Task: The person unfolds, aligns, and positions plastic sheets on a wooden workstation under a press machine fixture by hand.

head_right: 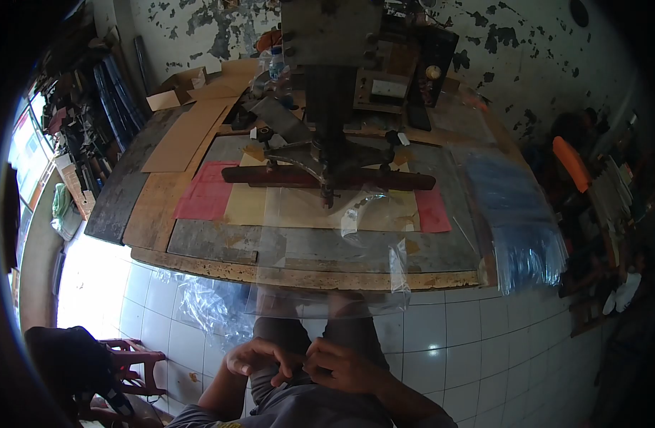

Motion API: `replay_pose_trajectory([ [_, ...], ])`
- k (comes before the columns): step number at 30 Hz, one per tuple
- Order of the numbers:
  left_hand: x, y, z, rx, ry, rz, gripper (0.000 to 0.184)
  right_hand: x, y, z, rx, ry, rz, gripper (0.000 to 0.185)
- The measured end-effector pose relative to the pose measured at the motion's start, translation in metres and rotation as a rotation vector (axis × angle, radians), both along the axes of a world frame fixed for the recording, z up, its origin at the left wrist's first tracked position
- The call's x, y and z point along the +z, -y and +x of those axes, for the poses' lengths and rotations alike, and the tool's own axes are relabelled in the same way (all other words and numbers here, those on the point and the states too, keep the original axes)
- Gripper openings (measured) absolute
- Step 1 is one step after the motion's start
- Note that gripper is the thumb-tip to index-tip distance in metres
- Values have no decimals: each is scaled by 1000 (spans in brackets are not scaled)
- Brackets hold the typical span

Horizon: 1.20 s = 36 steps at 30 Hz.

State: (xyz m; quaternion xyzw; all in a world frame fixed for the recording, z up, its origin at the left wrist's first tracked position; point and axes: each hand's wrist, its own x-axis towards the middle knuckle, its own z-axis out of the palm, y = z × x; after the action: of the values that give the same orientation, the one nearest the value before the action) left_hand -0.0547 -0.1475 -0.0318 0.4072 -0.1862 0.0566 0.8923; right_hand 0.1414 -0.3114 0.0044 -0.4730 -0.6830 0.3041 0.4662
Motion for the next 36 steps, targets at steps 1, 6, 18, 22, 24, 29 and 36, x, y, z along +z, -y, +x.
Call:
replay_pose_trajectory([
  [1, 0, -1, 0, -2, -2, 3, 71, -1, 0, 0, 1, -3, 5, 14],
  [6, -2, -1, 1, 10, 35, -9, 71, -1, -1, -1, 1, -23, 11, 13],
  [18, -10, -2, -4, 57, -42, -28, 71, 5, -1, -3, -2, -54, 39, 17],
  [22, -11, -1, -3, 71, -24, -49, 70, 1, -2, -4, 9, -69, 55, 17],
  [24, -10, -2, -3, 82, -24, -34, 70, 0, -3, -5, 10, -69, 62, 17],
  [29, -7, -2, -4, 105, -27, -8, 70, 1, -5, -4, 21, -90, 54, 16],
  [36, -5, -3, -1, 112, -8, 0, 69, 1, -5, -3, 15, -88, 41, 14],
])
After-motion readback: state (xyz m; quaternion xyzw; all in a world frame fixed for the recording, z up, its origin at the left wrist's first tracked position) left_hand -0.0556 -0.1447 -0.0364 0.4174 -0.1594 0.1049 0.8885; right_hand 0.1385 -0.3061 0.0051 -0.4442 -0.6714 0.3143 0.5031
